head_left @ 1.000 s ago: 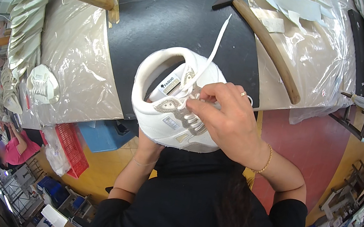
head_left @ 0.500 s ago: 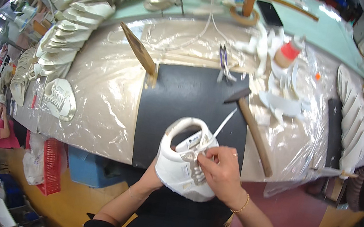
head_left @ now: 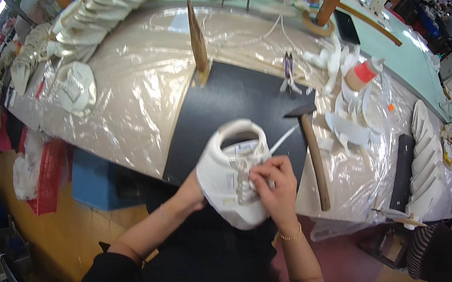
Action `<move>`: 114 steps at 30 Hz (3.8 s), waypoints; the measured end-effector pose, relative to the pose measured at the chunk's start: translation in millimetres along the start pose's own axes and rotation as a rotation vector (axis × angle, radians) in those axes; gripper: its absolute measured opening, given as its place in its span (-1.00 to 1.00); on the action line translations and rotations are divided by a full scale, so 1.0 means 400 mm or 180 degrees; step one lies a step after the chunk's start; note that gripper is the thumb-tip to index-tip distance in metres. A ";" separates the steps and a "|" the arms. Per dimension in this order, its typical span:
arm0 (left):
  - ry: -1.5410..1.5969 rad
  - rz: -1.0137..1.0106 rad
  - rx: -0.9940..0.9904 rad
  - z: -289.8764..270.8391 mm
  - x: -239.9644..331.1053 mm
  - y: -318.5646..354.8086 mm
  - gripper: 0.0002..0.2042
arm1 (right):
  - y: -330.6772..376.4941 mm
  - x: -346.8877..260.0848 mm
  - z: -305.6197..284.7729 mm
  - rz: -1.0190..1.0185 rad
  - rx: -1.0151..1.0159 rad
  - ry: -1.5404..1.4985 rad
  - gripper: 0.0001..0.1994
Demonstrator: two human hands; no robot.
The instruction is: The person threads white shoelaces through the eyelets of a white sneaker, pulls the laces to tighten them, and ties a bow. The person then picks up several white shoe insoles from the table and places them aside.
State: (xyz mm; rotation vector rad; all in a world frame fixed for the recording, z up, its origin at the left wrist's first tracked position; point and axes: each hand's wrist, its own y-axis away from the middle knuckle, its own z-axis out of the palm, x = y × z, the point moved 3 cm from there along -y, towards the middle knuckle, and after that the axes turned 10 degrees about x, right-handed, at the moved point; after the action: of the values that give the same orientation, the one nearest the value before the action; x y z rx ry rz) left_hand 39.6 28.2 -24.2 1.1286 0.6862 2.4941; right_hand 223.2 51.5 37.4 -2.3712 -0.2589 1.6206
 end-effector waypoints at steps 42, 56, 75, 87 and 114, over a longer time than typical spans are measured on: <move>-0.0085 0.0930 -0.0428 0.097 -0.008 -0.041 -0.56 | 0.205 -0.668 0.382 -0.2457 -0.1981 -0.3963 -0.80; -0.3068 -0.0311 0.0180 -0.052 0.176 -0.029 -0.55 | 0.071 -0.340 0.304 -0.1788 -0.1251 -0.1860 -0.69; 0.0573 0.0828 -0.1712 -0.133 0.351 0.212 -0.65 | -0.169 0.058 -0.022 0.0019 -0.0837 0.0077 -0.72; 0.0687 0.2439 -0.0189 -0.387 0.636 0.471 -0.53 | -0.152 0.040 -0.002 -0.0280 -0.0350 0.0665 -0.61; -0.1954 0.1203 0.0150 0.011 0.177 0.017 -0.89 | -0.075 -0.040 0.039 -0.0887 -0.0023 0.0989 -0.72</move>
State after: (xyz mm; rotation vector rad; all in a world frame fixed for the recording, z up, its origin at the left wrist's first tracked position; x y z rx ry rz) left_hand -2.7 56.9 25.6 2.0687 0.3774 2.1965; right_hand 202.8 77.0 55.4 -2.4193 -0.5052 1.1139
